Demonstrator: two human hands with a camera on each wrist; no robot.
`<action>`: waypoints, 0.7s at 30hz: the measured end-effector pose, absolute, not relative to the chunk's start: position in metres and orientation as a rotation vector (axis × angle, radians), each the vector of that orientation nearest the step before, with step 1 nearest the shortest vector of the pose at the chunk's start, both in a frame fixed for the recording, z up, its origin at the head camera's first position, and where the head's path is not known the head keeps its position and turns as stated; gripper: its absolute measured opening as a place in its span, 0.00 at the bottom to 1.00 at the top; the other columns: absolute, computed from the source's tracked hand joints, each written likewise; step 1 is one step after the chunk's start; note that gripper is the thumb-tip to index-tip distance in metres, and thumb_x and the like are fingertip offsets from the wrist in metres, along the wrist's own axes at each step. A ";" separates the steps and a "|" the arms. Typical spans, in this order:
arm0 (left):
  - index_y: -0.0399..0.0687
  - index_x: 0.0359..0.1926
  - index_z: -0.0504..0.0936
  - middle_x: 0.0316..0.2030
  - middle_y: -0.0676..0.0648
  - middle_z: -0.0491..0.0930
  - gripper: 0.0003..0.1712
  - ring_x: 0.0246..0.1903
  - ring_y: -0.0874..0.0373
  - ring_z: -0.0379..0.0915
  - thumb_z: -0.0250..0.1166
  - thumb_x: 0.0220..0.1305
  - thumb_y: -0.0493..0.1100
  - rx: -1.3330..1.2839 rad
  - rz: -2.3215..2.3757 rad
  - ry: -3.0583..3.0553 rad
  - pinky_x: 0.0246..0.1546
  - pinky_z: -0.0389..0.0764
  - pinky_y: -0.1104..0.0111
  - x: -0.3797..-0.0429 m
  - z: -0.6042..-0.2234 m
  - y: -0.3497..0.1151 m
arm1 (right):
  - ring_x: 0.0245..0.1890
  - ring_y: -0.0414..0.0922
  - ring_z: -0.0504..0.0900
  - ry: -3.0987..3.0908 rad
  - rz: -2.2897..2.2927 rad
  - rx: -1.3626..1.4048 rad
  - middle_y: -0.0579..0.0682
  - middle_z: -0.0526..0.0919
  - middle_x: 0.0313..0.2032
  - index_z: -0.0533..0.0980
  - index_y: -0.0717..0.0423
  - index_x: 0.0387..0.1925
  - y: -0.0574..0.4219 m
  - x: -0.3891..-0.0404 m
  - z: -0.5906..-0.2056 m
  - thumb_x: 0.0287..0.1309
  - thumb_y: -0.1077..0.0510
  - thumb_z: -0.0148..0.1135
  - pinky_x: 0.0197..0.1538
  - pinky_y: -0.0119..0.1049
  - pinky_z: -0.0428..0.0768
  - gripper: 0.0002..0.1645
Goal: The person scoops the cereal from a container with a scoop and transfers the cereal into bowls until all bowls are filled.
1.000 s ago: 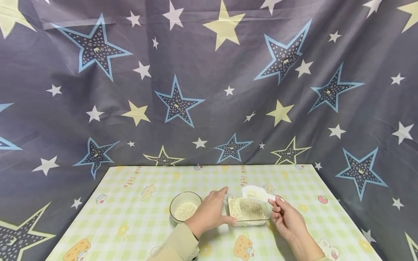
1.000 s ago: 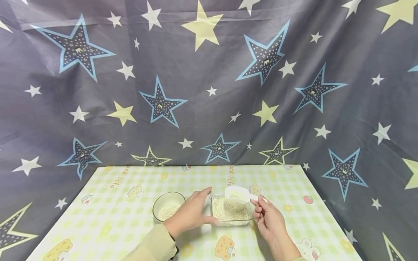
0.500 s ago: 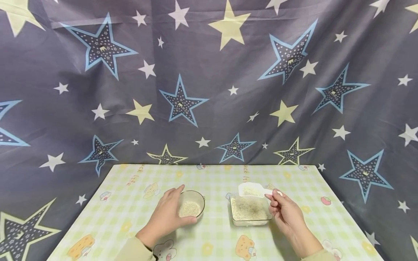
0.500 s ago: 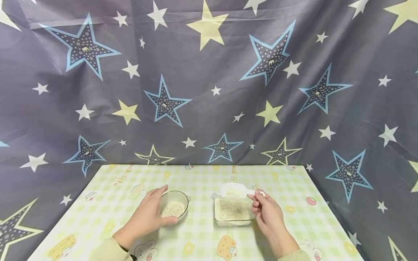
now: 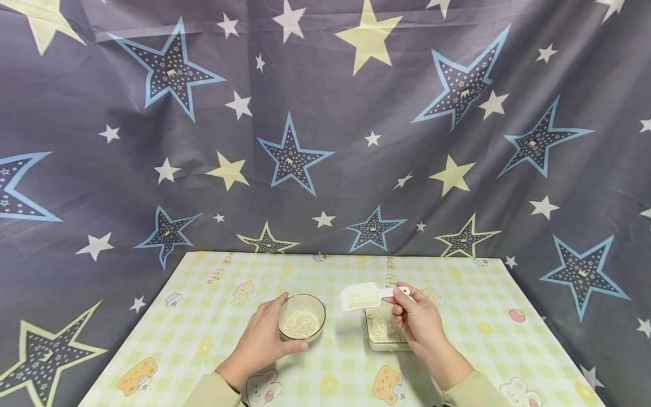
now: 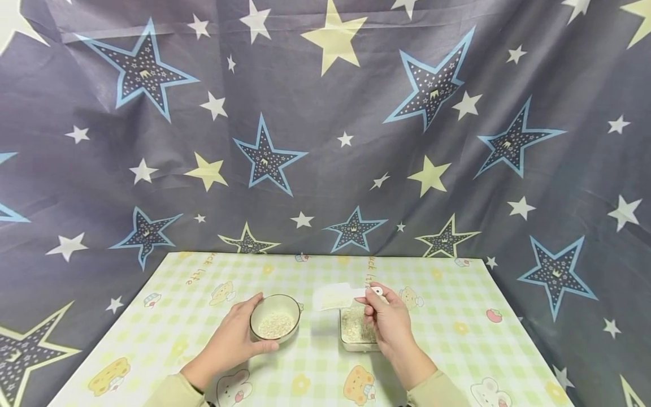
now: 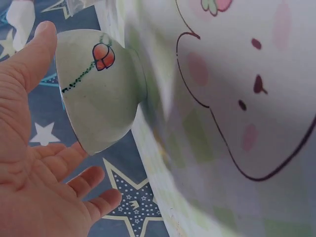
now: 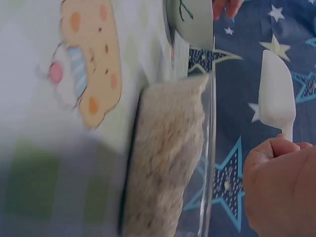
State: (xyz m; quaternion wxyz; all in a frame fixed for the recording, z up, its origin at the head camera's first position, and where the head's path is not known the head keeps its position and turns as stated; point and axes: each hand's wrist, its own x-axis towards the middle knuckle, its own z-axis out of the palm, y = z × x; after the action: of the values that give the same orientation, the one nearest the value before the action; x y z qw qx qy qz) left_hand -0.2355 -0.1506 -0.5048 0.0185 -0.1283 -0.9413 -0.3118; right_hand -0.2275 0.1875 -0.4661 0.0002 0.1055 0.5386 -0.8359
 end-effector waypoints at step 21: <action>0.38 0.82 0.61 0.75 0.37 0.73 0.70 0.73 0.37 0.68 0.85 0.48 0.67 -0.375 -0.988 -2.905 0.72 0.73 0.37 -0.239 -0.505 -0.149 | 0.19 0.28 0.73 3.082 -1.908 -1.114 0.45 0.85 0.21 0.83 0.56 0.56 0.094 -0.232 -0.466 0.66 0.67 0.71 0.21 0.20 0.74 0.18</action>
State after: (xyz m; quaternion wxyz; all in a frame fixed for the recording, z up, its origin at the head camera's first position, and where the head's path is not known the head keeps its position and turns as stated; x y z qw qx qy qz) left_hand -0.2392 -0.1494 -0.5051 0.0253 -0.1214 -0.9394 -0.3197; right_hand -0.2316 0.0945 -0.4658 -0.3196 -0.2783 0.7702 -0.4767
